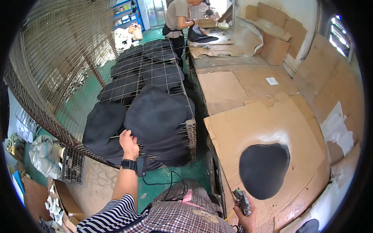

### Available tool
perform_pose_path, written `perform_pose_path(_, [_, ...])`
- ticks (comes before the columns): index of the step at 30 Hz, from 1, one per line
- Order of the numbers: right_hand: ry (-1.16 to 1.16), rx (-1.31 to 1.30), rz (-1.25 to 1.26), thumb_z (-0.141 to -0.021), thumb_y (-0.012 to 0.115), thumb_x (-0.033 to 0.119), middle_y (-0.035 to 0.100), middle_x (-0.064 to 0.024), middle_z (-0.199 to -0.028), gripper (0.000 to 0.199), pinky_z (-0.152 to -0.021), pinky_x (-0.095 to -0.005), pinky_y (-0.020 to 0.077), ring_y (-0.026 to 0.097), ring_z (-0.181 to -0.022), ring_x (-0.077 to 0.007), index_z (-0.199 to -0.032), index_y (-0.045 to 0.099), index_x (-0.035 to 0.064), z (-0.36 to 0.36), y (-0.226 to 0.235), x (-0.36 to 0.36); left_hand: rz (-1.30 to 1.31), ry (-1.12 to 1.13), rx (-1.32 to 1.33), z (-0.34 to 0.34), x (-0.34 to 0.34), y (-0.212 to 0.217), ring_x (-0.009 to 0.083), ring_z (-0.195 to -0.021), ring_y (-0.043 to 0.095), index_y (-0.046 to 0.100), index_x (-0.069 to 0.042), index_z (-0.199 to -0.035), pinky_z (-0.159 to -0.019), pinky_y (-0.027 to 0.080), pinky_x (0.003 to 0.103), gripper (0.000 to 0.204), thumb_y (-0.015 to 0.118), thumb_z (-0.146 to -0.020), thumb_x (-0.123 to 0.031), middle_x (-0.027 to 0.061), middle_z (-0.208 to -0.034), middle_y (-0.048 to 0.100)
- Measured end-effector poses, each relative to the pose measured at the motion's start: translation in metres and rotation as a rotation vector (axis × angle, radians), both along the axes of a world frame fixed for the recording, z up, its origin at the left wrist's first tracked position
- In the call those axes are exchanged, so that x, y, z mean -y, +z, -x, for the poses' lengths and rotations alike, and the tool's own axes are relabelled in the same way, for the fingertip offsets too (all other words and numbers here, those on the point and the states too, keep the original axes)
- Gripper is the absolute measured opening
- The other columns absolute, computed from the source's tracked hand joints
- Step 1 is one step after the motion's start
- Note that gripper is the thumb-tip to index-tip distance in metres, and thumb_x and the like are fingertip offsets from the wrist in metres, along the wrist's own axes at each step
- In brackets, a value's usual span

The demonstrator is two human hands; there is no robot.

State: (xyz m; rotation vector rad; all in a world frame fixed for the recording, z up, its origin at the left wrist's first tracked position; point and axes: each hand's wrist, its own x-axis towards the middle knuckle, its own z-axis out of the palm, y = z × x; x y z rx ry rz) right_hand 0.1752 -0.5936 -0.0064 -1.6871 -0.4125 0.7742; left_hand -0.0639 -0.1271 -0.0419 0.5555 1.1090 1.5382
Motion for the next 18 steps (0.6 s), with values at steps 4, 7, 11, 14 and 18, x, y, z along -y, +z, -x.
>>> perform_pose_path(4, [0.037,0.010,0.013,-0.075,0.061,-0.005,0.062,-0.0045,-0.087,0.043,-0.073,-0.0266,0.0507,0.060,-0.080,-0.0114,-0.117,0.053,-0.0016,0.001,0.004,0.000,-0.044,0.013,-0.170,-0.006,0.007,0.002,0.0160,-0.089,0.051,0.041,-0.009,-0.123,-0.073,0.044,0.035,0.050,0.067,-0.082,-0.018,0.0045,-0.106,0.051])
perform_pose_path(7, [0.013,0.051,0.009,-0.076,0.062,-0.005,0.062,-0.0049,-0.088,0.043,-0.073,-0.0270,0.0514,0.060,-0.080,-0.0118,-0.117,0.053,-0.0016,0.003,-0.002,0.007,-0.001,0.069,-0.365,-0.012,0.007,0.009,0.0165,-0.088,0.051,0.037,-0.009,-0.128,-0.069,0.044,0.032,0.060,0.070,-0.079,-0.016,0.0051,-0.114,0.044])
perform_pose_path(11, [-0.023,0.017,-0.001,-0.076,0.062,-0.004,0.062,-0.0055,-0.089,0.042,-0.072,-0.0277,0.0525,0.060,-0.080,-0.0124,-0.117,0.054,-0.0013,0.008,-0.012,0.020,-0.193,0.304,-0.609,0.027,-0.015,-0.033,0.0118,-0.072,0.049,0.048,-0.003,-0.097,-0.057,0.042,0.025,0.027,0.067,-0.081,-0.011,0.0047,-0.088,0.051])
perform_pose_path(14, [-0.110,0.005,-0.062,-0.076,0.063,-0.003,0.061,-0.0059,-0.090,0.042,-0.072,-0.0280,0.0535,0.060,-0.080,-0.0130,-0.117,0.054,-0.0012,0.015,-0.021,0.038,-0.074,0.062,-0.407,0.007,0.011,-0.016,0.0111,-0.060,0.047,0.049,-0.004,-0.073,-0.057,0.041,0.028,0.021,0.065,-0.082,-0.014,0.0020,-0.070,0.050])
perform_pose_path(18, [-0.268,0.010,-0.065,-0.077,0.062,-0.002,0.060,-0.0052,-0.090,0.044,-0.071,-0.0270,0.0537,0.060,-0.081,-0.0125,-0.121,0.052,-0.0019,0.027,0.000,0.051,-0.114,-0.282,-0.499,-0.057,0.065,-0.006,0.0082,-0.045,0.044,0.045,-0.009,-0.061,-0.047,0.036,0.024,0.030,0.060,-0.086,-0.014,-0.0009,-0.051,0.046])
